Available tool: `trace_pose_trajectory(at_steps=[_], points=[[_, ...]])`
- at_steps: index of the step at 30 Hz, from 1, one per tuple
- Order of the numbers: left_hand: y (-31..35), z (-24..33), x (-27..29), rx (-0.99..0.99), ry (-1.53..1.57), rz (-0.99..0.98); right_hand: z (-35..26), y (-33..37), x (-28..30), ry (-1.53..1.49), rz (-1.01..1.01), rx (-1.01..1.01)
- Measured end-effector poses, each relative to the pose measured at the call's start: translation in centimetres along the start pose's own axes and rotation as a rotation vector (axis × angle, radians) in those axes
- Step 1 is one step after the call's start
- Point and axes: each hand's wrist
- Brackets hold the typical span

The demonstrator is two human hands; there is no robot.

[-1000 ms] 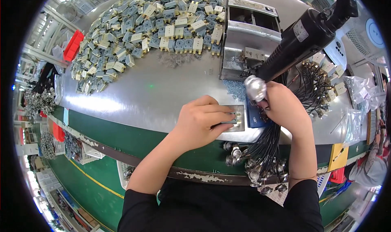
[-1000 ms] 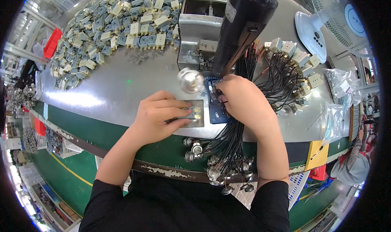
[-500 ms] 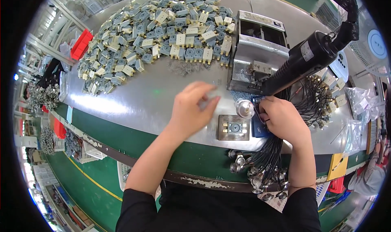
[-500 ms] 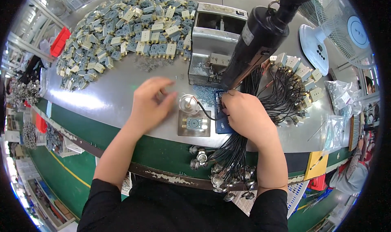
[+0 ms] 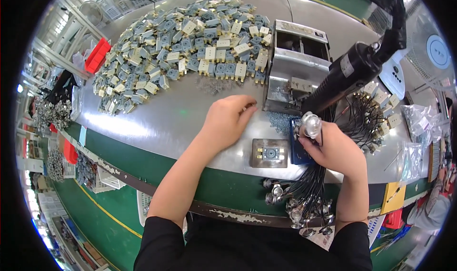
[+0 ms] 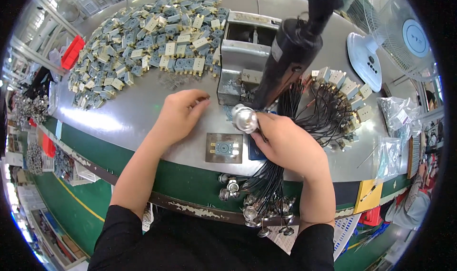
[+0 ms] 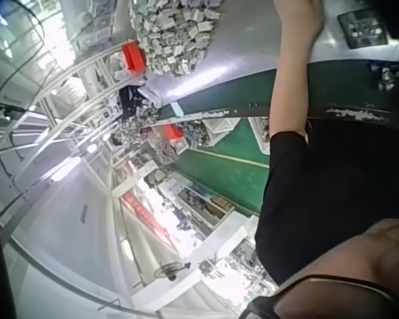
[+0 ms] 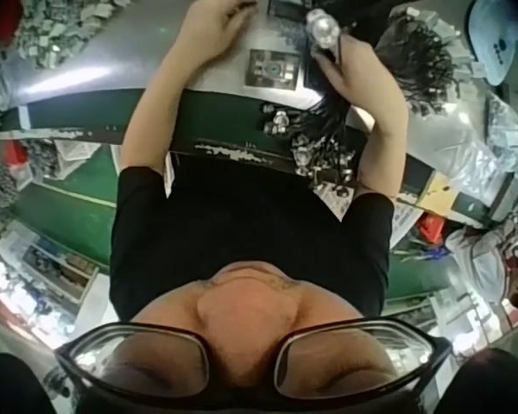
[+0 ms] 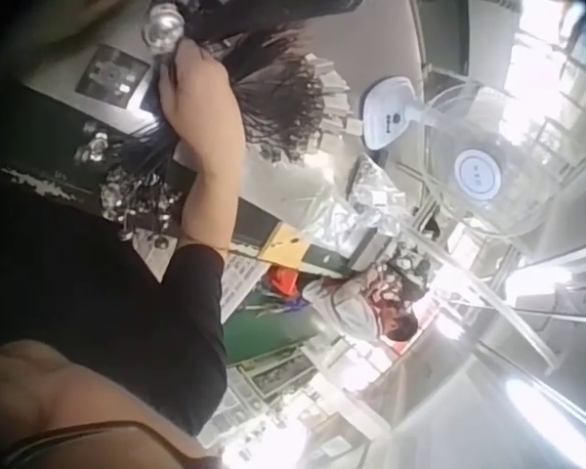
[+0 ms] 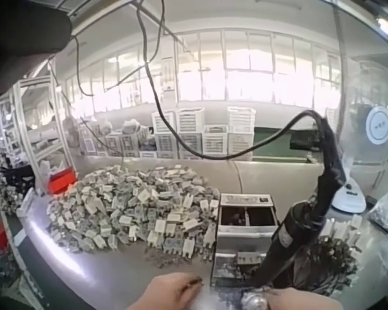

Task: Assembling wire harnesses into metal components using a handheld power tool on a factory production line.

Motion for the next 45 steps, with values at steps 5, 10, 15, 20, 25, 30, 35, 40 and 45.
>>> trace_pose_trajectory(at_steps=[5,10,15,20,25,30,35,40,45], points=[[3.0,1.2,0.9,0.225,0.706,-0.129,-0.5,-0.2,0.4,-0.095,-0.039,0.069],[5.1,2.5,0.4,0.32,0.888,-0.246,-1.3,-0.7,0.6,-0.319,-0.072,0.154],[4.7,3.4,-0.6,0.009,0.627,-0.186,-0.7,-1.1,0.8,-0.65,-0.127,0.212],[4.8,3.2,-1.5,-0.038,0.567,-0.17,-1.4,-0.8,0.3,-0.82,-0.012,0.0],[4.7,3.2,-1.5,-0.036,0.547,-0.211,-0.2,-0.8,-2.1,-1.136,0.242,-0.095],[4.7,3.5,-0.2,0.023,0.496,-0.243,-1.1,-0.4,-2.7,-1.056,0.218,-0.16],[4.7,2.3,-0.6,-0.052,0.704,-0.039,-2.0,0.3,-2.4,-0.851,0.092,-0.25],[4.9,3.5,1.1,-0.124,0.618,0.011,-2.6,0.6,-2.7,-0.754,0.096,-0.255],[4.8,3.9,1.8,-0.074,0.612,-0.063,-3.3,0.6,-2.8,-0.686,0.102,-0.241]])
Point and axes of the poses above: each hand's wrist, its own y-axis away from the middle knuckle, its own x-axis out of the back of the hand, z = x × y, and after that the axes turned 15 degrees about -y, right-handed
